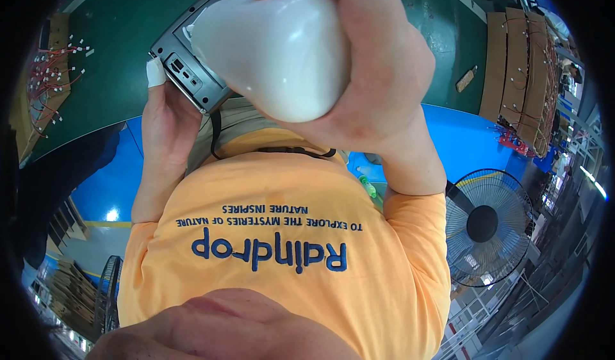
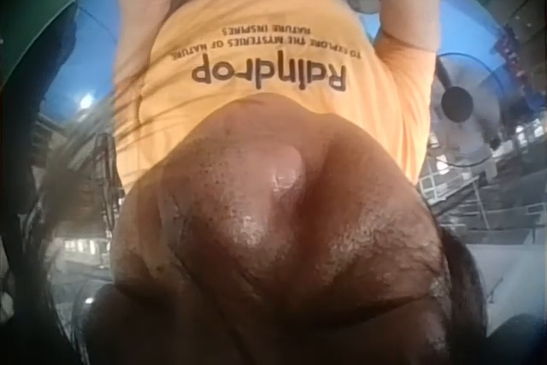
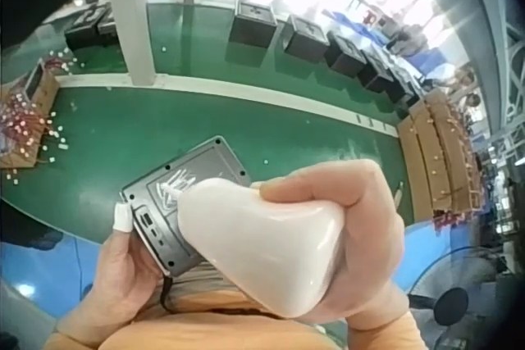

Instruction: Apply a white sealant or adhesive from a squeeze bottle onto a black electronic housing component on a factory assembly line.

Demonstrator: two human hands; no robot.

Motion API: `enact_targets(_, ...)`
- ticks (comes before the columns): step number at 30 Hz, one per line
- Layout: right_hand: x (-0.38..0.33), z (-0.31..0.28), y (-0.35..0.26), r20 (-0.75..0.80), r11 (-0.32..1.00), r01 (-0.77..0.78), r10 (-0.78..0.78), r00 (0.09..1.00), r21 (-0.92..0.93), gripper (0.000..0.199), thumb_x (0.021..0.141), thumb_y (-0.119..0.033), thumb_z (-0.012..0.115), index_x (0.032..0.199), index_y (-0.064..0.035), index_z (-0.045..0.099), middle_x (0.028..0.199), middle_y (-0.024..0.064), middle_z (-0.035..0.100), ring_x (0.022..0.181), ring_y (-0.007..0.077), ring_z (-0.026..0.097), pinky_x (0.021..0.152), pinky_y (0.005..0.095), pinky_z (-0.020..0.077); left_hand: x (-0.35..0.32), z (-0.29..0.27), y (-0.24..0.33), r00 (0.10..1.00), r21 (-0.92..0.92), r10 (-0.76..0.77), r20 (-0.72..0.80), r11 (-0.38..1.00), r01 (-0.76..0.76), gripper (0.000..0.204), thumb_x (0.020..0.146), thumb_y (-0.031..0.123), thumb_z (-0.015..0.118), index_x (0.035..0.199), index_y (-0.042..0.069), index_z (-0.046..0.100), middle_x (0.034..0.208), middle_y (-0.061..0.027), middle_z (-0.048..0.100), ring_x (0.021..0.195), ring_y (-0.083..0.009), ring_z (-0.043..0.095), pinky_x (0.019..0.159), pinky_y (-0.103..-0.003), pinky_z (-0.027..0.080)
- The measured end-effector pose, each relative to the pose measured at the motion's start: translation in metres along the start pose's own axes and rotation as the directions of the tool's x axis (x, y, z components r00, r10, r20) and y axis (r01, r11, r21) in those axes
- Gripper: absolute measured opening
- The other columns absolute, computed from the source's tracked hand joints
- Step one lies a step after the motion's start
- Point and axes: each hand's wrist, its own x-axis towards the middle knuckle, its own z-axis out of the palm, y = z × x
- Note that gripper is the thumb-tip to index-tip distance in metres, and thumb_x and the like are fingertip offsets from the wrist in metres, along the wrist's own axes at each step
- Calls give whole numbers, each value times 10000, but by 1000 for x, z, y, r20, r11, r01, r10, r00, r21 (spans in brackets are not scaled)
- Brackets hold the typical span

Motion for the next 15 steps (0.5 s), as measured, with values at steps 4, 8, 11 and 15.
enact_targets(4, 5, -9, -4, -7, 966, -174, 176, 984, -190, 546, 576, -180, 891, 963, -40, 532, 862, 77, 621, 715, 155, 625, 626, 262, 505, 0, 1, 0, 1000, 4, 24, -11, 1000, -24, 494, 996, 400, 461, 1325, 32, 439, 1333, -71, 514, 1232, -197, 485, 1066, -384, 368)
enact_targets(8, 8, -15, 7, -43, 960, -29, 18, 999, -280, 559, 606, -137, 883, 1050, -43, 556, 946, 83, 629, 790, 181, 650, 676, 259, 526, -1, 3, 0, 1000, 22, 20, 3, 1000, -20, 510, 992, 412, 462, 1333, 33, 432, 1341, -73, 508, 1235, -200, 484, 1063, -387, 373)
enact_targets(11, 4, -15, 9, -84, 998, -30, 25, 996, -55, 570, 616, -91, 872, 1110, -50, 590, 1028, 93, 666, 877, 196, 669, 734, 259, 547, -1, 4, 0, 1000, 34, 18, 11, 999, -18, 523, 990, 423, 461, 1343, 38, 425, 1350, -75, 501, 1239, -205, 483, 1060, -392, 376)
enact_targets(15, 1, -19, 8, -17, 941, -56, 54, 998, -335, 548, 590, -162, 890, 990, -45, 534, 873, 71, 594, 724, 169, 636, 609, 258, 507, -2, 5, 0, 1000, 25, 16, 10, 1000, -16, 525, 991, 426, 457, 1349, 44, 420, 1355, -77, 499, 1243, -207, 482, 1061, -393, 375)
